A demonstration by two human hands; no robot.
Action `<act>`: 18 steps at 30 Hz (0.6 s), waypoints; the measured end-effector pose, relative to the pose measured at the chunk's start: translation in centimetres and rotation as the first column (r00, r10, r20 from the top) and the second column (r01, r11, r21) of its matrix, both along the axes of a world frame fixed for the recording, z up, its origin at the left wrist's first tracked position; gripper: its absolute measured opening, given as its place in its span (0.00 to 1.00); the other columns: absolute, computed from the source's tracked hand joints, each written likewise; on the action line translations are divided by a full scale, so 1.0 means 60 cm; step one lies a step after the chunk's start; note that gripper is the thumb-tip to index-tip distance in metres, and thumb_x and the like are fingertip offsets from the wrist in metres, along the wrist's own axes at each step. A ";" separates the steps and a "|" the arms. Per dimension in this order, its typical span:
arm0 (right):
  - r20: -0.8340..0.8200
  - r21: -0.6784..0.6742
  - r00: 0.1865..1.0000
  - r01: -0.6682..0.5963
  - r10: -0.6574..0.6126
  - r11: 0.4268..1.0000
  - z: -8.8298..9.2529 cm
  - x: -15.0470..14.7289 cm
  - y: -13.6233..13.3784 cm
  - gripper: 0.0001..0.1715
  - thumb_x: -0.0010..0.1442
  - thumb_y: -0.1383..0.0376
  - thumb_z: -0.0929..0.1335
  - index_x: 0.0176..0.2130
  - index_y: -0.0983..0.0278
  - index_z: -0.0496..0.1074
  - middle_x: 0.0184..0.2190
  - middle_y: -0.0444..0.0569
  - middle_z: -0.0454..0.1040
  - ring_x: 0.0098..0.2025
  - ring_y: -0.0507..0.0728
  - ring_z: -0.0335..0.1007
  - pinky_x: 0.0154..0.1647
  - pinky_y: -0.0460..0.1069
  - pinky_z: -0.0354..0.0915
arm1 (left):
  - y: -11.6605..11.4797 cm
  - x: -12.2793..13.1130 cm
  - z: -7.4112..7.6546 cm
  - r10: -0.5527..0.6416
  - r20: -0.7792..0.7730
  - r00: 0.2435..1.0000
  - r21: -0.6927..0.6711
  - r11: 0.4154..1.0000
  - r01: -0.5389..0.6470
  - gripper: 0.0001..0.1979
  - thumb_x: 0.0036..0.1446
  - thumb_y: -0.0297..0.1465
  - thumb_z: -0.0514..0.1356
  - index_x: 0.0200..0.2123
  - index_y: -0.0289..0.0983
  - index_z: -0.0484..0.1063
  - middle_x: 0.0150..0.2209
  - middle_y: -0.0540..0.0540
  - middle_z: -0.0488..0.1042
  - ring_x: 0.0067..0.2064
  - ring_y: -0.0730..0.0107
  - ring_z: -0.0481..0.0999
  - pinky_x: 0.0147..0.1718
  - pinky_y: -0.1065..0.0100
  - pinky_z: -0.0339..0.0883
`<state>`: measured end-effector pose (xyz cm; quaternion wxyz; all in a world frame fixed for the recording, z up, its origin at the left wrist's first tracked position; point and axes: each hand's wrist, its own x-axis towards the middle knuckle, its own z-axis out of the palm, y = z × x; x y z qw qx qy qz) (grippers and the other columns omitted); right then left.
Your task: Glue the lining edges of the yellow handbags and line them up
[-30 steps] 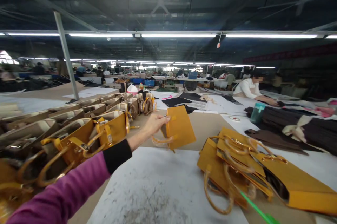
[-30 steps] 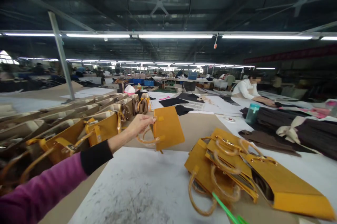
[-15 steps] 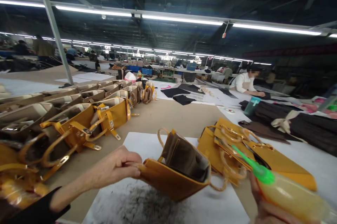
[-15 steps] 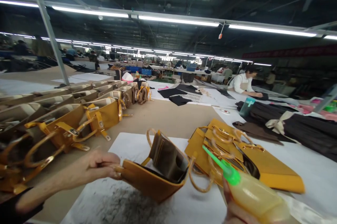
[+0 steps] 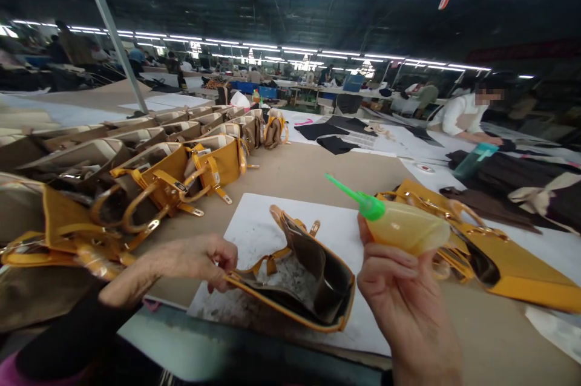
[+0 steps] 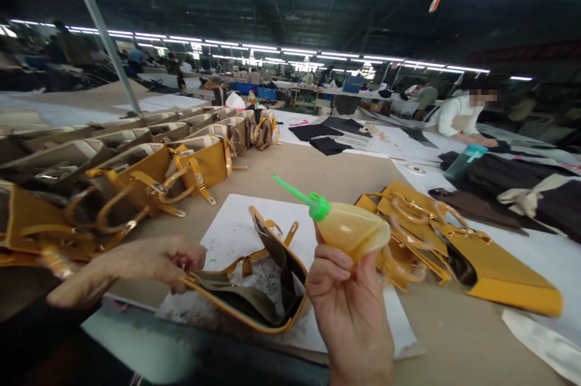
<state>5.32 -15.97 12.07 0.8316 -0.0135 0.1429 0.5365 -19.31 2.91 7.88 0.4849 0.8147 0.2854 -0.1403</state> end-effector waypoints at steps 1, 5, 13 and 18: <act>0.009 -0.012 1.000 0.000 0.000 1.000 -0.001 -0.007 0.002 0.69 0.33 0.85 0.79 0.65 0.67 0.46 0.22 0.32 0.59 0.19 0.52 0.65 0.16 0.44 0.70 | 0.004 0.005 -0.002 -0.007 0.008 1.000 -0.053 0.999 0.007 0.10 0.43 0.35 0.63 0.28 0.35 0.70 0.25 0.53 0.69 0.30 0.71 0.68 0.27 0.74 0.59; 0.100 -0.060 0.995 0.013 -0.007 0.998 0.000 -0.031 0.012 0.62 0.32 0.83 0.80 0.60 0.65 0.56 0.25 0.37 0.64 0.20 0.51 0.66 0.17 0.44 0.69 | 0.020 0.017 0.007 0.017 0.074 0.997 -0.099 0.995 -0.010 0.18 0.35 0.35 0.68 0.31 0.37 0.67 0.30 0.53 0.67 0.33 0.72 0.66 0.29 0.74 0.58; 0.342 -0.091 0.936 0.123 -0.085 0.988 -0.003 -0.044 0.028 0.50 0.32 0.73 0.83 0.52 0.61 0.66 0.34 0.42 0.73 0.21 0.48 0.65 0.22 0.49 0.71 | 0.010 0.073 0.056 -0.071 0.264 0.962 0.083 0.995 0.050 0.17 0.51 0.44 0.59 0.36 0.35 0.68 0.33 0.50 0.69 0.35 0.71 0.66 0.34 0.72 0.59; 0.347 -0.102 0.934 0.124 -0.081 0.987 -0.003 -0.042 0.025 0.48 0.33 0.72 0.83 0.51 0.61 0.68 0.36 0.42 0.74 0.21 0.47 0.65 0.23 0.48 0.70 | -0.029 0.159 0.082 -0.339 0.191 0.921 0.291 0.916 0.277 0.17 0.51 0.41 0.60 0.42 0.40 0.74 0.39 0.50 0.74 0.39 0.67 0.71 0.35 0.71 0.61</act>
